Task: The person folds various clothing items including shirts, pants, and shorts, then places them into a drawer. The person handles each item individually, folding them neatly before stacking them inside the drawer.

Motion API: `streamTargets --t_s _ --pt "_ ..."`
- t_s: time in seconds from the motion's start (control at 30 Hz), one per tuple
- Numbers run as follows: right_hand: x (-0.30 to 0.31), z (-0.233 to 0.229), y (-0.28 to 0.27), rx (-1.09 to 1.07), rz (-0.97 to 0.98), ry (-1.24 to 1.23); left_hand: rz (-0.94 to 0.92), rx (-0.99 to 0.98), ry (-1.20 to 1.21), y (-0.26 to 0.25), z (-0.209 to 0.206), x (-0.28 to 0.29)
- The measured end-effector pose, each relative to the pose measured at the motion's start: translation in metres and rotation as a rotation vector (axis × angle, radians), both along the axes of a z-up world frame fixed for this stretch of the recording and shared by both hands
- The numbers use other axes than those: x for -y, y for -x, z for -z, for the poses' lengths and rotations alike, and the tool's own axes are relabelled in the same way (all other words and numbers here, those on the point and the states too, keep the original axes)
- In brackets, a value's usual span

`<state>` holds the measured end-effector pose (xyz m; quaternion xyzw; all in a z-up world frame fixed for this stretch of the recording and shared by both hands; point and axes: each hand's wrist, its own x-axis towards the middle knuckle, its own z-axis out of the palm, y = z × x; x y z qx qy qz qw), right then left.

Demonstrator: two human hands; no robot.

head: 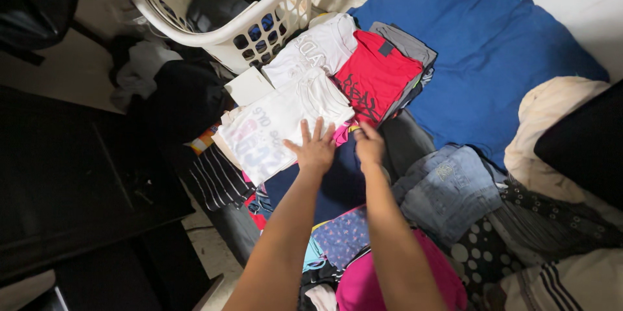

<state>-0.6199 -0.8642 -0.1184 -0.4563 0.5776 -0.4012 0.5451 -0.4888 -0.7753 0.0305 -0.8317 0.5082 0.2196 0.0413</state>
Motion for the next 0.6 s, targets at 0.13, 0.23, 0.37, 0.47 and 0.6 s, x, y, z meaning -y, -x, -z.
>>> streamTargets --t_s 0.13,0.23,0.37,0.47,0.6 --pt "0.024 0.03 0.005 -0.071 0.277 0.037 -0.051 -0.035 -0.001 0.007 0.02 0.017" --pt "0.028 0.043 0.004 -0.162 0.245 -0.044 0.059 0.096 0.163 0.014 0.041 0.028" --pt "0.028 0.042 0.007 -0.189 0.219 -0.206 0.237 0.03 0.355 0.025 0.064 0.036" --pt "0.031 0.039 0.012 -0.239 0.184 -0.258 0.234 -0.091 0.169 0.027 0.076 0.039" --pt "0.036 0.039 0.015 -0.157 0.138 -0.277 0.24 -0.098 0.204 0.022 0.087 0.034"
